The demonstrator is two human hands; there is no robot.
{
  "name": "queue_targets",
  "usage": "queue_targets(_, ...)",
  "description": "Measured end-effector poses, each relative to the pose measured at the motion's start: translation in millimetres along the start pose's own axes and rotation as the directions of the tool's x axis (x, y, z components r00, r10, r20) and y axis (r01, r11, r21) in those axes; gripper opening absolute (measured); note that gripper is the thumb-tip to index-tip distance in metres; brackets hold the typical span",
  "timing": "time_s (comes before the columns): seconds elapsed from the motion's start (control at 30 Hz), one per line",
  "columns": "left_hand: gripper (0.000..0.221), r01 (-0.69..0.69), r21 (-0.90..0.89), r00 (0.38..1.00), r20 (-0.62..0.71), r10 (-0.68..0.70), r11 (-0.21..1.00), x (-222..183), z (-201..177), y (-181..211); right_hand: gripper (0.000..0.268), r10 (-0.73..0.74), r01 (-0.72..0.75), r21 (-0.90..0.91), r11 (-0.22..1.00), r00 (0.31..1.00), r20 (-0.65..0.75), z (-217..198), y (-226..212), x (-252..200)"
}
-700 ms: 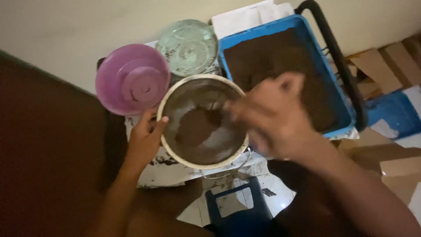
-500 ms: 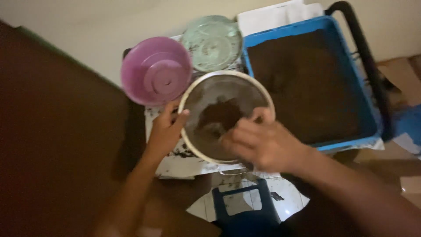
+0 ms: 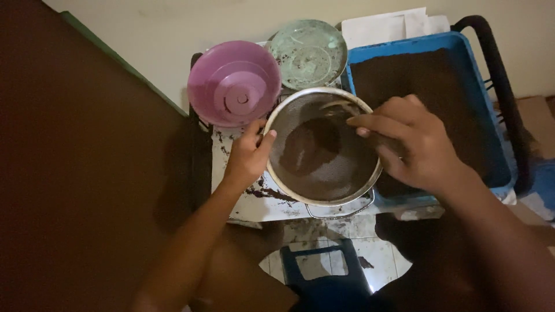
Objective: Pressing and stirring coffee grounds through a fine-mesh sieve using a spoon into a container.
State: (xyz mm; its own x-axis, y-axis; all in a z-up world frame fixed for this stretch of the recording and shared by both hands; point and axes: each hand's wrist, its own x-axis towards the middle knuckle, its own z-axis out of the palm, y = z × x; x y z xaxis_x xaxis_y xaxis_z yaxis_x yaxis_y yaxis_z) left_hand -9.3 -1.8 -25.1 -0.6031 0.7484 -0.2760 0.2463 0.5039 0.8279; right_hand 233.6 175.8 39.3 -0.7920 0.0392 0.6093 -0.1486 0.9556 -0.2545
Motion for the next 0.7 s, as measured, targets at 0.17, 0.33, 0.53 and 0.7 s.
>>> queue_targets(0.17, 0.034, -0.079, -0.003, 0.996, -0.046, 0.079, 0.997, 5.1, 3.3, -3.3, 0.020, 0.182, -0.188, 0.207, 0.960, 0.982, 0.046, 5.7, -24.0, 25.4)
queue_targets(0.33, 0.042, -0.155, -0.057, 0.985, -0.081, 0.151, 0.986, -3.4, 1.0, 8.2, 0.018, 0.333, -0.339, 0.294, 0.894, 0.940, 0.072, 14.6, -12.6, 27.4)
queue_targets(0.53, 0.043, -0.223, 0.024, 0.968, -0.112, 0.224, 0.974, -5.9, -7.7, 13.2, 0.011, 0.311, -0.310, 0.053, 0.949, 0.950, -0.013, 0.4, -0.6, 35.2)
queue_targets(0.7, 0.040, -0.232, 0.113, 0.955, -0.164, 0.248, 0.966, 8.8, -3.0, -3.2, 0.031, 0.396, -0.390, -0.077, 0.918, 0.913, 0.094, -23.3, -16.6, 54.4)
